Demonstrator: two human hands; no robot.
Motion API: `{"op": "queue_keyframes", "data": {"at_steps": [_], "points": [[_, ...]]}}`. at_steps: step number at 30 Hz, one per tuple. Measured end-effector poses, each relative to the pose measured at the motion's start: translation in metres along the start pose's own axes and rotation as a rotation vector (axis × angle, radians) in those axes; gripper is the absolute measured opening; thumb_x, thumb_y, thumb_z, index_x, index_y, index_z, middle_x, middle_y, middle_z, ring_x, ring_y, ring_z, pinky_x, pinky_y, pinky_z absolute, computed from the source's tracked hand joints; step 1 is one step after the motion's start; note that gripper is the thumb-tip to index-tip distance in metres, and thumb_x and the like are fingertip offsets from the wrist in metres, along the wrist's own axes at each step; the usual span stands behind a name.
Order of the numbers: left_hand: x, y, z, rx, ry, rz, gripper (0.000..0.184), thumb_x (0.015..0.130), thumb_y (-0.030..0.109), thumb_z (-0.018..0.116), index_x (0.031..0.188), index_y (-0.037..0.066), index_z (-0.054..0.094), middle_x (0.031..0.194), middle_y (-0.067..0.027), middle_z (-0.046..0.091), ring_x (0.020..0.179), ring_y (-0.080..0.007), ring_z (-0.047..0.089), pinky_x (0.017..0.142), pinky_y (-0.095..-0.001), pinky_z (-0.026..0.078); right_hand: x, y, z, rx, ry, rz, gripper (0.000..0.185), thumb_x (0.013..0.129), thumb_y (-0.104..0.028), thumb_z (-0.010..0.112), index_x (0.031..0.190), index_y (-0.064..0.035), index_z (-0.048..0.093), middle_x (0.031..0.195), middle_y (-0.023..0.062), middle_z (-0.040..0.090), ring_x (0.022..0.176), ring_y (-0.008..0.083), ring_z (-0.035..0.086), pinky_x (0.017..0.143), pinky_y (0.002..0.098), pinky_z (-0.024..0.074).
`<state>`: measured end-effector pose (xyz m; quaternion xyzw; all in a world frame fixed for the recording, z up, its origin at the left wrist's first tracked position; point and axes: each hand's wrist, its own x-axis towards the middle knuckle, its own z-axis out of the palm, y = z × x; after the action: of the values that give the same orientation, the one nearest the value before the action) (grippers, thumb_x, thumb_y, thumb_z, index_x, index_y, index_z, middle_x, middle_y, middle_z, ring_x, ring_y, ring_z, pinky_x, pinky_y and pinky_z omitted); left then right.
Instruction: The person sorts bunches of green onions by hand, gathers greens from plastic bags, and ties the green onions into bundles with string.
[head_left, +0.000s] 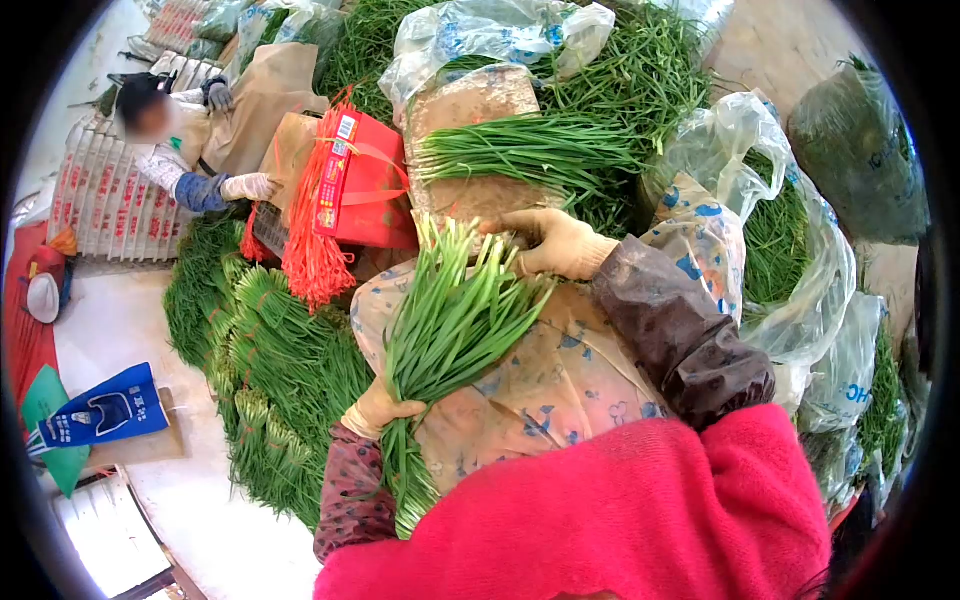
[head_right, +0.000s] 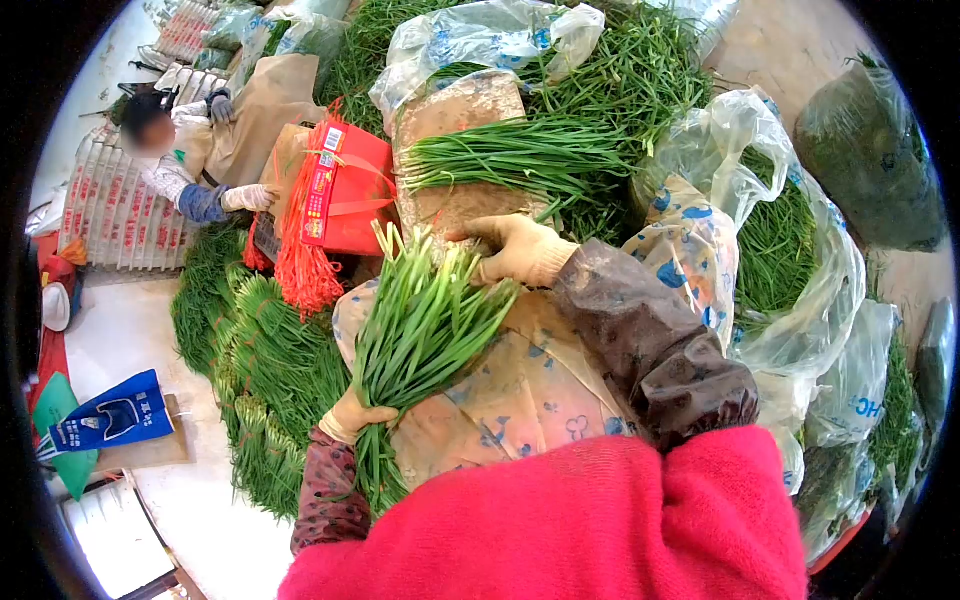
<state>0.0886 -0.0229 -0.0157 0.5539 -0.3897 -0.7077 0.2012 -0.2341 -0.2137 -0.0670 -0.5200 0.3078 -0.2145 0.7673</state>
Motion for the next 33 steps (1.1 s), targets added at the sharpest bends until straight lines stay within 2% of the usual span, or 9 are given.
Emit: {"op": "queue_keyframes", "data": {"at_steps": [5, 7, 11, 17, 19, 21, 25, 29, 33], "points": [[0.01, 0.003, 0.007, -0.015, 0.001, 0.004, 0.054, 0.071, 0.005, 0.078, 0.119, -0.001, 0.053, 0.089, -0.0043, 0.064, 0.068, -0.0119, 0.059, 0.06, -0.028, 0.05, -0.017, -0.001, -0.007, -0.141, 0.376, 0.085, 0.03, 0.074, -0.003, 0.066, 0.104, -0.0043, 0.067, 0.085, 0.0048, 0.068, 0.075, 0.012, 0.063, 0.07, 0.0252, 0.051], [0.011, 0.005, 0.005, 0.001, -0.001, -0.084, 0.053, 0.071, 0.0, 0.075, 0.118, -0.002, 0.053, 0.09, -0.0049, 0.064, 0.069, -0.0127, 0.059, 0.061, -0.0288, 0.051, -0.019, 0.018, -0.026, -0.344, 0.582, -0.073, 0.026, 0.076, -0.007, 0.066, 0.101, -0.0055, 0.068, 0.088, 0.0059, 0.07, 0.078, 0.0133, 0.064, 0.072, 0.0261, 0.0512], [0.011, 0.001, 0.004, 0.08, 0.026, -0.106, 0.054, 0.07, -0.001, 0.074, 0.119, -0.001, 0.053, 0.088, -0.0052, 0.064, 0.067, -0.0132, 0.06, 0.061, -0.0285, 0.051, -0.043, 0.023, -0.082, -0.796, 0.885, 0.132, 0.025, 0.081, -0.004, 0.064, 0.106, 0.001, 0.064, 0.093, 0.0055, 0.069, 0.087, 0.0139, 0.064, 0.08, 0.0236, 0.0499], [0.013, -0.004, 0.003, -0.021, 0.012, -0.098, 0.057, 0.07, -0.001, 0.074, 0.122, -0.001, 0.05, 0.088, -0.0051, 0.064, 0.067, -0.0131, 0.06, 0.06, -0.0283, 0.051, -0.072, 0.007, -0.094, -0.886, 0.894, 0.023, 0.027, 0.084, -0.008, 0.065, 0.11, -0.0027, 0.064, 0.095, 0.009, 0.069, 0.088, 0.0171, 0.065, 0.08, 0.0258, 0.0507], [0.013, -0.004, 0.004, -0.044, 0.026, -0.105, 0.059, 0.071, -0.002, 0.072, 0.125, 0.0, 0.049, 0.089, -0.0052, 0.063, 0.067, -0.0135, 0.059, 0.06, -0.0284, 0.051, -0.07, -0.015, -0.054, -1.128, 0.662, -0.426, 0.026, 0.083, -0.013, 0.067, 0.108, -0.004, 0.065, 0.097, 0.0094, 0.068, 0.089, 0.0176, 0.065, 0.08, 0.0272, 0.0508], [0.014, -0.004, 0.003, -0.024, 0.021, -0.104, 0.059, 0.071, -0.003, 0.072, 0.125, 0.0, 0.048, 0.089, -0.0051, 0.063, 0.067, -0.0135, 0.059, 0.06, -0.0284, 0.05, -0.067, -0.04, -0.012, -0.653, 0.396, -0.086, 0.025, 0.083, -0.017, 0.067, 0.105, -0.0039, 0.066, 0.1, 0.0101, 0.067, 0.091, 0.0164, 0.064, 0.08, 0.0265, 0.0504], [0.011, 0.009, 0.011, -0.018, 0.039, -0.119, 0.057, 0.071, 0.003, 0.076, 0.121, 0.0, 0.051, 0.093, -0.0055, 0.063, 0.07, -0.0142, 0.058, 0.059, -0.0285, 0.049, -0.042, -0.025, 0.016, -0.446, 0.199, 0.097, 0.033, 0.082, -0.031, 0.067, 0.103, -0.0062, 0.066, 0.084, 0.0103, 0.069, 0.079, 0.0202, 0.067, 0.072, 0.0315, 0.0507], [0.011, 0.006, 0.003, 0.005, -0.005, -0.216, 0.062, 0.07, 0.002, 0.076, 0.126, 0.001, 0.048, 0.095, -0.0064, 0.063, 0.068, -0.0144, 0.058, 0.058, -0.0284, 0.049, -0.037, -0.02, 0.007, -0.859, 0.374, -0.264, 0.021, 0.083, -0.028, 0.063, 0.093, -0.0104, 0.068, 0.08, 0.0101, 0.068, 0.074, 0.0254, 0.066, 0.066, 0.0352, 0.0516], [0.012, 0.021, 0.012, -0.128, -0.035, -0.134, 0.06, 0.07, 0.002, 0.075, 0.124, 0.001, 0.05, 0.091, -0.0063, 0.063, 0.065, -0.0143, 0.058, 0.058, -0.0285, 0.048, -0.038, -0.044, -0.062, -0.89, 0.866, -0.164, 0.024, 0.086, -0.024, 0.063, 0.103, -0.0074, 0.067, 0.092, 0.0127, 0.069, 0.081, 0.0234, 0.067, 0.072, 0.0306, 0.0527]]}}
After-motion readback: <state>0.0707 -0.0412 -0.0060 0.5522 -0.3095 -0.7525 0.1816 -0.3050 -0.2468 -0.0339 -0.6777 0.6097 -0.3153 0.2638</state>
